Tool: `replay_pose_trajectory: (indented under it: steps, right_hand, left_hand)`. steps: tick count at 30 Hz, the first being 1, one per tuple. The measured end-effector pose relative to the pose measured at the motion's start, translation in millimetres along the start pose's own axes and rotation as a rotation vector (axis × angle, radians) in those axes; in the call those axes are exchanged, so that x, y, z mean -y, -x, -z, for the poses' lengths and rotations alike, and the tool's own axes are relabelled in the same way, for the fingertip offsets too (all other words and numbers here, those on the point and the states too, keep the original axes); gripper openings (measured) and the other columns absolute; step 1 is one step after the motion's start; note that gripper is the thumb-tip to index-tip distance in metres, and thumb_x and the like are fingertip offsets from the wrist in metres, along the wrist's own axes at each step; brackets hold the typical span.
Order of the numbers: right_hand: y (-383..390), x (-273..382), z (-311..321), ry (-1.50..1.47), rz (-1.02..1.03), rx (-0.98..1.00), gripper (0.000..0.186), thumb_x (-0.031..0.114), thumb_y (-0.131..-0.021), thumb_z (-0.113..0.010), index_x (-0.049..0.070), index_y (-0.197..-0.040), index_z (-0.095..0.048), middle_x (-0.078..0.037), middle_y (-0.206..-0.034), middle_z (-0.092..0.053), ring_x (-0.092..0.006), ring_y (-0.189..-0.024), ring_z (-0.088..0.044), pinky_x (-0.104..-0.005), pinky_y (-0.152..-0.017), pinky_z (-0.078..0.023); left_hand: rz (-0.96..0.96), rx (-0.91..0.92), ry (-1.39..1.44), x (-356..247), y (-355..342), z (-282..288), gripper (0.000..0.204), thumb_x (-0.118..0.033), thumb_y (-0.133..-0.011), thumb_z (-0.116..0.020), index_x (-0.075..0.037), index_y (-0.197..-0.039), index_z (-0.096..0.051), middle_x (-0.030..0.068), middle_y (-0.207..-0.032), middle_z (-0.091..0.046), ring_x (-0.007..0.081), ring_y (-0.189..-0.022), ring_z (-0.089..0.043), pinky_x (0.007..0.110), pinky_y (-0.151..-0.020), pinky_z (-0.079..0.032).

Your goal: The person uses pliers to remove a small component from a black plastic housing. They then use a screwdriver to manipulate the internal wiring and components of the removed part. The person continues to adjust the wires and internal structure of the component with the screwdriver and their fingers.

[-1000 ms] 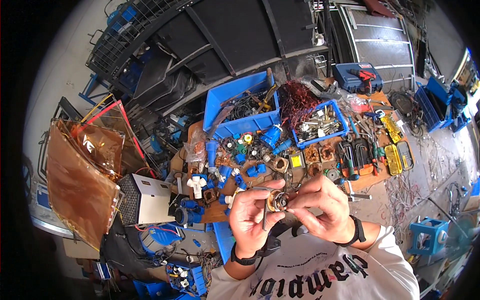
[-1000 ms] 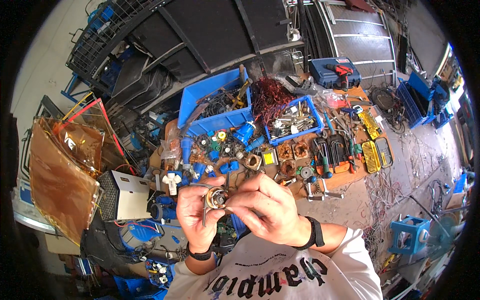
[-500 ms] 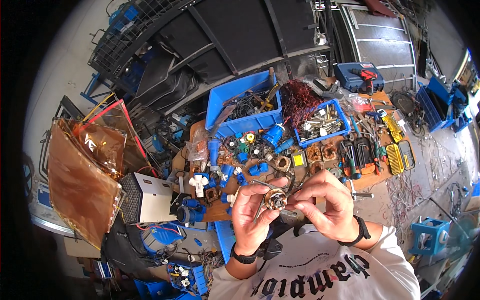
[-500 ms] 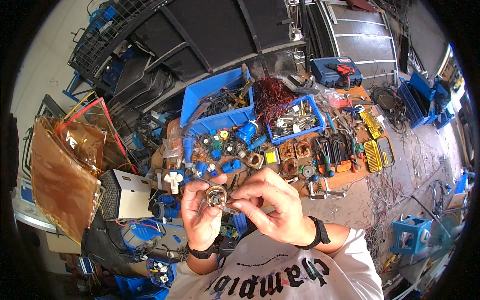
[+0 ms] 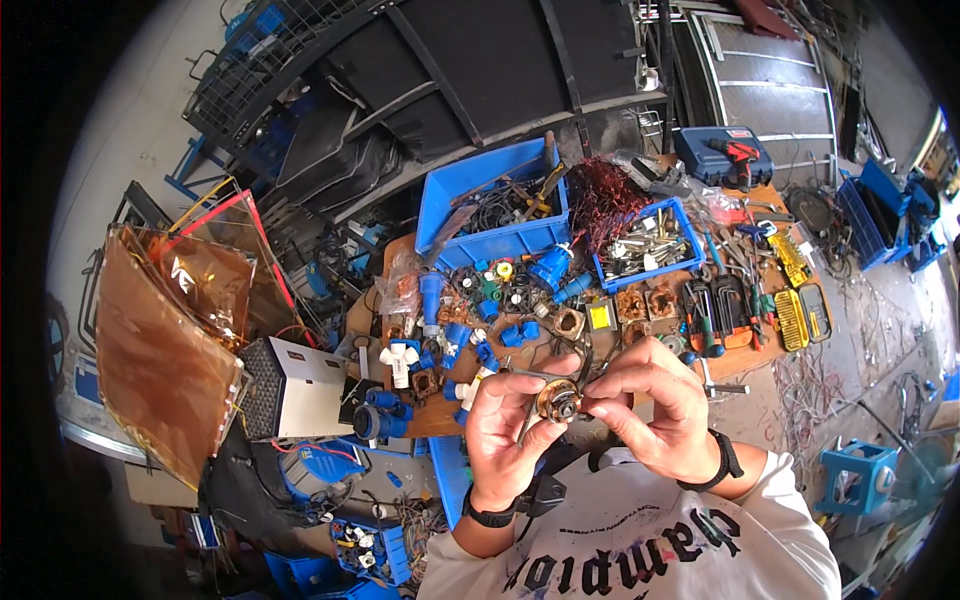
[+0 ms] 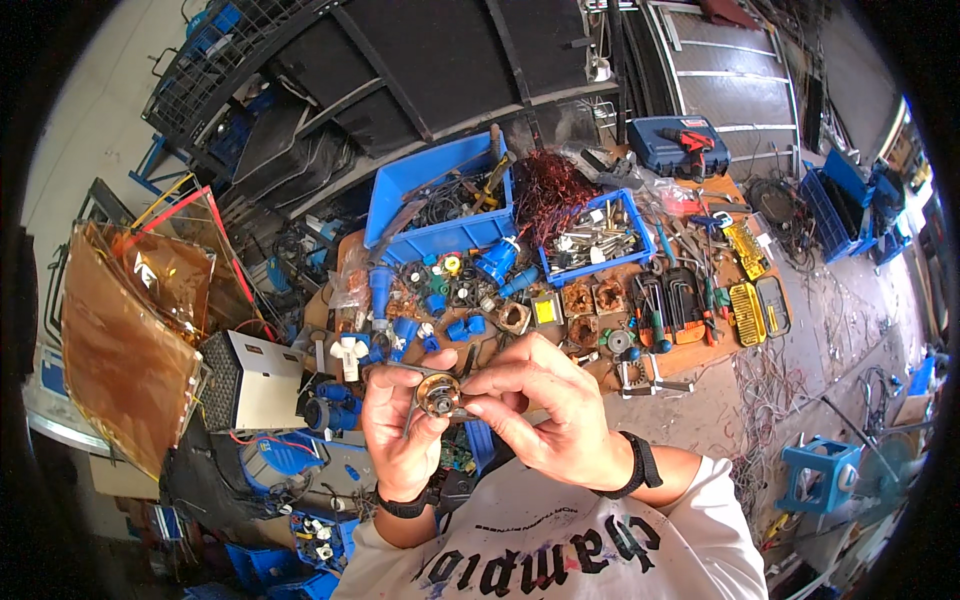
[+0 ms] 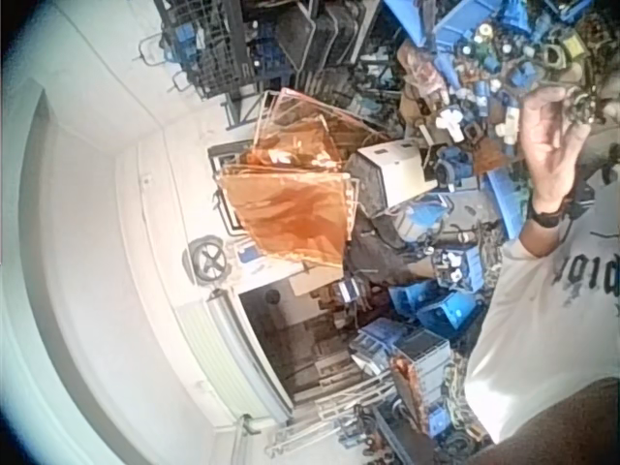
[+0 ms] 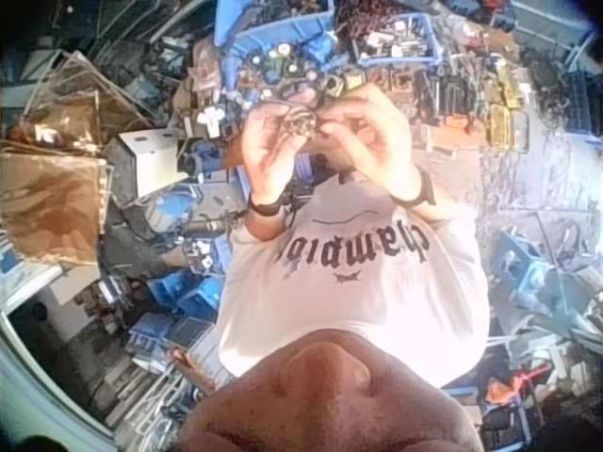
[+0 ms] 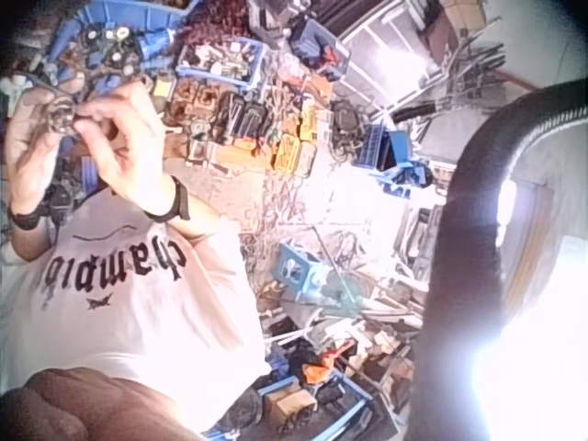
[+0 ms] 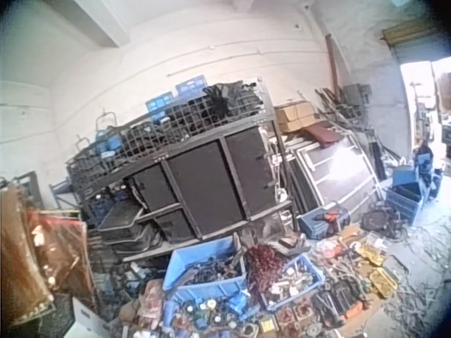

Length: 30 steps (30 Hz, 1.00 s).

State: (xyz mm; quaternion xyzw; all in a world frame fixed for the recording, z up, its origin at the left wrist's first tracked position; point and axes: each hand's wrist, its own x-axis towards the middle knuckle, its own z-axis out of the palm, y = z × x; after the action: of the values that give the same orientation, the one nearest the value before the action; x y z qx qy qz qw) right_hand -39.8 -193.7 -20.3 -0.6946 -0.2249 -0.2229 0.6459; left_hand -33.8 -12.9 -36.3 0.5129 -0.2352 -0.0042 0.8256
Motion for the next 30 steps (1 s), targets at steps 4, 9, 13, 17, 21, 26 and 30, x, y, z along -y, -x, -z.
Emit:
replay_pose_trajectory:
  steps: [4,9,13,17,21,26,30]
  right_hand:
    - [0.0,3.5,0.5,-0.01,-0.011,0.022,0.019,0.002,-0.08,-0.076,0.003,-0.097,-0.07,-0.005,-0.087,-0.061,-0.01,-0.064,-0.056,-0.0232,-0.054,-0.047]
    - [1.0,4.4,0.1,-0.002,0.029,0.035,0.019,0.002,-0.079,-0.077,0.004,-0.097,-0.07,-0.005,-0.088,-0.06,-0.0103,-0.066,-0.057,-0.0232,-0.055,-0.048]
    - [1.8,4.4,-0.5,0.003,0.026,0.029,0.019,0.002,-0.079,-0.077,0.005,-0.097,-0.07,-0.005,-0.087,-0.06,-0.0106,-0.066,-0.056,-0.0233,-0.055,-0.047]
    - [2.7,3.9,-0.2,-0.003,-0.005,0.027,0.019,0.002,-0.079,-0.077,0.005,-0.096,-0.07,-0.005,-0.087,-0.06,-0.0106,-0.065,-0.056,-0.0234,-0.055,-0.047]
    - [4.2,0.3,1.5,-0.037,-0.043,0.037,0.018,0.001,-0.079,-0.077,0.005,-0.095,-0.069,-0.005,-0.088,-0.06,-0.0103,-0.064,-0.055,-0.0233,-0.055,-0.046]
    - [2.7,-1.2,2.6,-0.055,-0.034,0.041,0.017,0.001,-0.08,-0.076,0.004,-0.094,-0.069,-0.005,-0.088,-0.06,-0.0101,-0.064,-0.054,-0.024,-0.057,-0.046]
    - [1.3,-2.3,5.1,-0.074,-0.029,0.049,0.016,0.001,-0.08,-0.076,0.004,-0.095,-0.069,-0.006,-0.087,-0.06,-0.0099,-0.063,-0.054,-0.025,-0.058,-0.045]
  left_hand:
    - [-0.027,0.011,-0.053,-0.7,2.6,-0.3,0.038,0.002,-0.086,-0.069,-0.002,-0.119,-0.048,0.0286,-0.131,-0.054,0.0285,-0.121,-0.057,0.037,-0.098,-0.049]
    - [-0.063,0.016,-0.09,-0.9,5.3,-2.6,0.037,0.003,-0.087,-0.068,-0.001,-0.118,-0.048,0.0285,-0.13,-0.054,0.0322,-0.125,-0.054,0.039,-0.1,-0.048]
    - [-0.083,0.017,-0.119,0.2,6.8,-3.6,0.037,0.005,-0.086,-0.067,0.0,-0.117,-0.048,0.0283,-0.129,-0.055,0.0341,-0.126,-0.053,0.041,-0.102,-0.047]
    - [-0.125,0.016,-0.16,-0.9,6.9,-7.4,0.036,0.006,-0.086,-0.067,0.0,-0.116,-0.049,0.0277,-0.128,-0.056,0.0358,-0.126,-0.052,0.044,-0.103,-0.046]
    - [-0.155,0.009,-0.201,0.6,7.3,-9.1,0.036,0.006,-0.085,-0.068,-0.001,-0.116,-0.05,0.0271,-0.127,-0.057,0.0364,-0.125,-0.053,0.047,-0.103,-0.045]
    - [-0.163,-0.024,-0.242,2.3,6.0,-10.7,0.044,0.0,-0.079,-0.077,-0.003,-0.112,-0.049,0.0257,-0.118,-0.061,0.032,-0.115,-0.059,0.04,-0.094,-0.051]
    - [-0.187,0.006,-0.197,4.2,4.1,-9.3,0.041,0.004,-0.081,-0.074,-0.004,-0.112,-0.048,0.0253,-0.12,-0.061,0.0345,-0.115,-0.06,0.043,-0.094,-0.052]
